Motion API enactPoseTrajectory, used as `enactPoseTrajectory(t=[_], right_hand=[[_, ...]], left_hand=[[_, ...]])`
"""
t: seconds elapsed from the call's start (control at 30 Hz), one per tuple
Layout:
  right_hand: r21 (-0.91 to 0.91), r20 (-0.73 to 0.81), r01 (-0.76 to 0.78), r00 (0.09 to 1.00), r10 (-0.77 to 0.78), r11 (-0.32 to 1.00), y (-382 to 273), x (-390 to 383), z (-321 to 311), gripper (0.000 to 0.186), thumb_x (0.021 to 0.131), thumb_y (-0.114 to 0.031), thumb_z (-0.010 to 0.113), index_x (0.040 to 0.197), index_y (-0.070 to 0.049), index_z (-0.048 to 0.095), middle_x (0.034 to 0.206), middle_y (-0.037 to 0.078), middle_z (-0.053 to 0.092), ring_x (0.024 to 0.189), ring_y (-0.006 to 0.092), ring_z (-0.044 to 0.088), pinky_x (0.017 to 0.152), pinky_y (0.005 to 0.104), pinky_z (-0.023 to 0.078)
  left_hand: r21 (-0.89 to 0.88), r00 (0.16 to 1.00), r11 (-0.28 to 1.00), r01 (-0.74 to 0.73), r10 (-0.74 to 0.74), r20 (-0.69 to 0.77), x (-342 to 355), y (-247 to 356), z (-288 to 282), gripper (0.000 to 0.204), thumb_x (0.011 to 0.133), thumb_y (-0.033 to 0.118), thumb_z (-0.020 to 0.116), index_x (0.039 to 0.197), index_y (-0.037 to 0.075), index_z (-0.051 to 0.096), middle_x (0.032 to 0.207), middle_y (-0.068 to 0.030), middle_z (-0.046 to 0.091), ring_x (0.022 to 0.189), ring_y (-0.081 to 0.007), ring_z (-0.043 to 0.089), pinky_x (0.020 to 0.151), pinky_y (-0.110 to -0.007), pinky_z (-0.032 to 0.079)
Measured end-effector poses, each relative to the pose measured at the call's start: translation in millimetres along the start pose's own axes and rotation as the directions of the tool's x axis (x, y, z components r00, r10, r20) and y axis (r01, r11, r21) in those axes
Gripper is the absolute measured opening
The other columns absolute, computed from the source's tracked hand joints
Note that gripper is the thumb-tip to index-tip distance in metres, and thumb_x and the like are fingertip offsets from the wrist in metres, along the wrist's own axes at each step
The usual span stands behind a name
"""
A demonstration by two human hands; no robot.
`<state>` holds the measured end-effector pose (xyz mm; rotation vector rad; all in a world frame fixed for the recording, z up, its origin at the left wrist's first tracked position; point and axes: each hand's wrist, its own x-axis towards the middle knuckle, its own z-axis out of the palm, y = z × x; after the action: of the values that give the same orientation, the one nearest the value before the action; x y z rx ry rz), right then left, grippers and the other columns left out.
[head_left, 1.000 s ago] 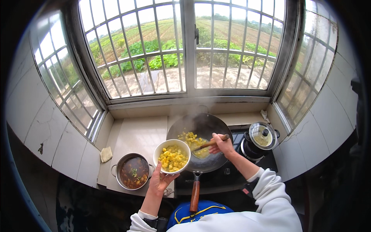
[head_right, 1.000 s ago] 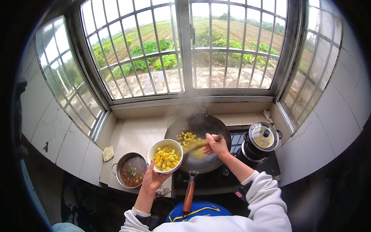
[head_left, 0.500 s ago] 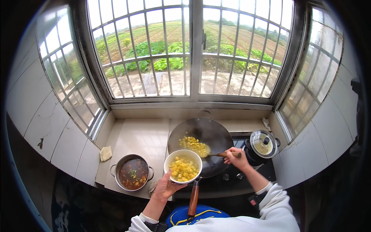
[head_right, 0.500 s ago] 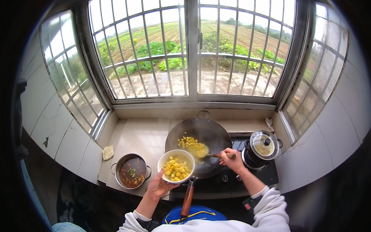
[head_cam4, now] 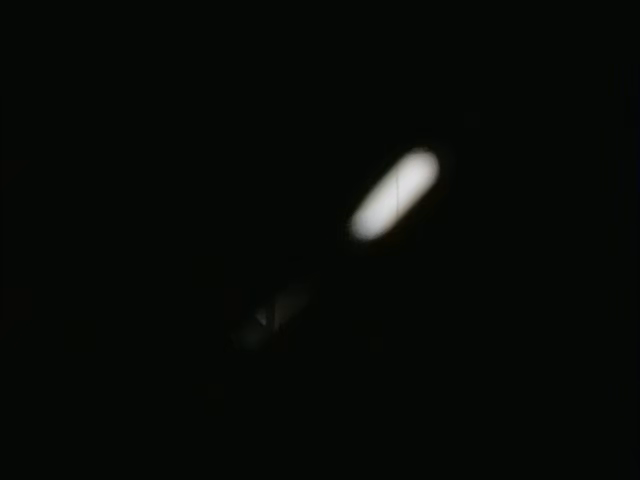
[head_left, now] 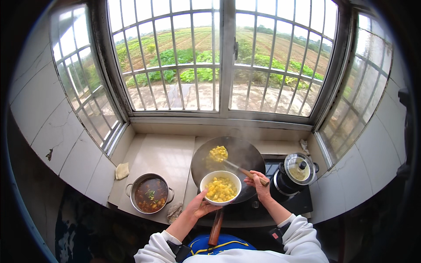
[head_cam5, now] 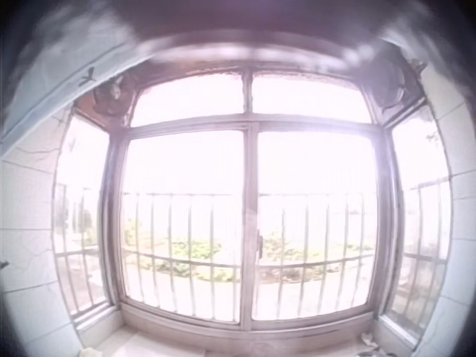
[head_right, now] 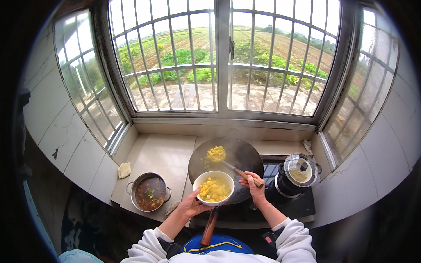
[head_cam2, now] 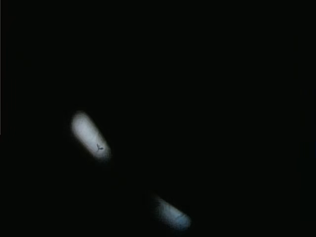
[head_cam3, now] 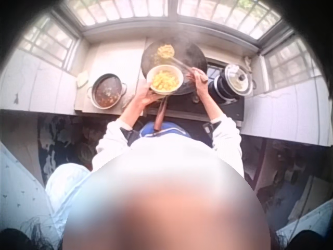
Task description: The person stirs a yellow mixture in a wok on a stovetop using a spatula. They briefly move to a cutting board to gather chopped green vegetables, return to the wok, and continue stirring. Finally, they transfer the cooked mixture from the wok into a white bowl.
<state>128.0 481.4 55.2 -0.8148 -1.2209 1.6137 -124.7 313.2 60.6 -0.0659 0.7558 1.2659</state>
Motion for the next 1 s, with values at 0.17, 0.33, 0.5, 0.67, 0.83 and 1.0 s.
enactPoseTrajectory(t=[0.17, 0.33, 0.5, 0.67, 0.83, 1.0], right_hand=[[-0.113, 0.128, 0.164, 0.98, -0.149, 0.98, -85.6, -34.0, -7.6, 0.029, 0.105, -0.013, 0.056, 0.125, 0.006, 0.064, 0.103, 0.018, 0.074, 0.093, 0.023, 0.075, 0.085, 0.0322, 0.062], [-0.363, 0.363, 0.379, 0.899, -0.245, 0.851, -143.5, -88.9, -13.2, 0.027, 0.099, -0.002, 0.059, 0.124, 0.004, 0.065, 0.111, 0.018, 0.072, 0.098, 0.0246, 0.075, 0.088, 0.0334, 0.061], [-0.55, 0.722, 0.775, 0.629, -0.289, 0.312, -175.2, -119.9, -9.7, 0.034, 0.085, 0.0, 0.077, 0.118, -0.002, 0.07, 0.11, 0.018, 0.07, 0.089, 0.0291, 0.074, 0.079, 0.0317, 0.061], [-0.562, 0.653, 0.734, 0.677, -0.341, 0.381, -189.7, -124.7, -20.5, 0.028, 0.084, 0.002, 0.075, 0.112, 0.0, 0.072, 0.108, 0.017, 0.072, 0.09, 0.0264, 0.074, 0.079, 0.0321, 0.062], [-0.162, 0.017, 0.135, 0.991, -0.134, 0.978, -170.3, -111.7, -34.0, 0.031, 0.105, -0.02, 0.053, 0.117, 0.005, 0.065, 0.103, 0.023, 0.073, 0.092, 0.0277, 0.077, 0.085, 0.0356, 0.063], [-0.134, -0.129, 0.062, 0.988, -0.08, 0.989, -137.0, -49.3, -35.3, 0.032, 0.104, -0.024, 0.057, 0.119, 0.003, 0.064, 0.098, 0.02, 0.075, 0.082, 0.0256, 0.078, 0.074, 0.0316, 0.064]], left_hand=[[-0.043, 0.999, 0.998, -0.04, 0.039, -0.02, 37.6, 3.4, 8.5, 0.068, 0.102, 0.036, 0.065, 0.153, 0.007, 0.032, 0.148, -0.0243, 0.044, 0.136, -0.0444, 0.05, 0.104, -0.069, 0.048], [-0.042, 0.985, 0.99, -0.136, 0.139, 0.098, 70.0, 9.2, 8.7, 0.075, 0.099, 0.041, 0.069, 0.154, 0.006, 0.031, 0.15, -0.0233, 0.041, 0.137, -0.0444, 0.049, 0.104, -0.07, 0.048], [-0.051, 0.971, 0.978, -0.201, 0.206, 0.119, 79.2, 14.1, 3.3, 0.065, 0.1, 0.046, 0.063, 0.147, 0.005, 0.044, 0.142, -0.0207, 0.056, 0.128, -0.0402, 0.06, 0.091, -0.064, 0.058], [-0.006, 0.943, 0.958, -0.287, 0.284, 0.173, 79.2, 16.8, -5.3, 0.063, 0.099, 0.045, 0.066, 0.142, 0.004, 0.047, 0.138, -0.0195, 0.06, 0.124, -0.0397, 0.063, 0.088, -0.064, 0.06], [-0.009, 0.949, 0.955, -0.297, 0.297, 0.102, 70.2, 19.7, -2.6, 0.061, 0.1, 0.043, 0.065, 0.143, 0.004, 0.046, 0.138, -0.0208, 0.059, 0.124, -0.0409, 0.062, 0.091, -0.064, 0.06], [-0.107, 0.97, 0.967, -0.231, 0.238, 0.056, 38.1, 15.7, -10.6, 0.062, 0.104, 0.041, 0.059, 0.15, 0.006, 0.038, 0.146, -0.0213, 0.051, 0.129, -0.0414, 0.058, 0.096, -0.062, 0.058]])
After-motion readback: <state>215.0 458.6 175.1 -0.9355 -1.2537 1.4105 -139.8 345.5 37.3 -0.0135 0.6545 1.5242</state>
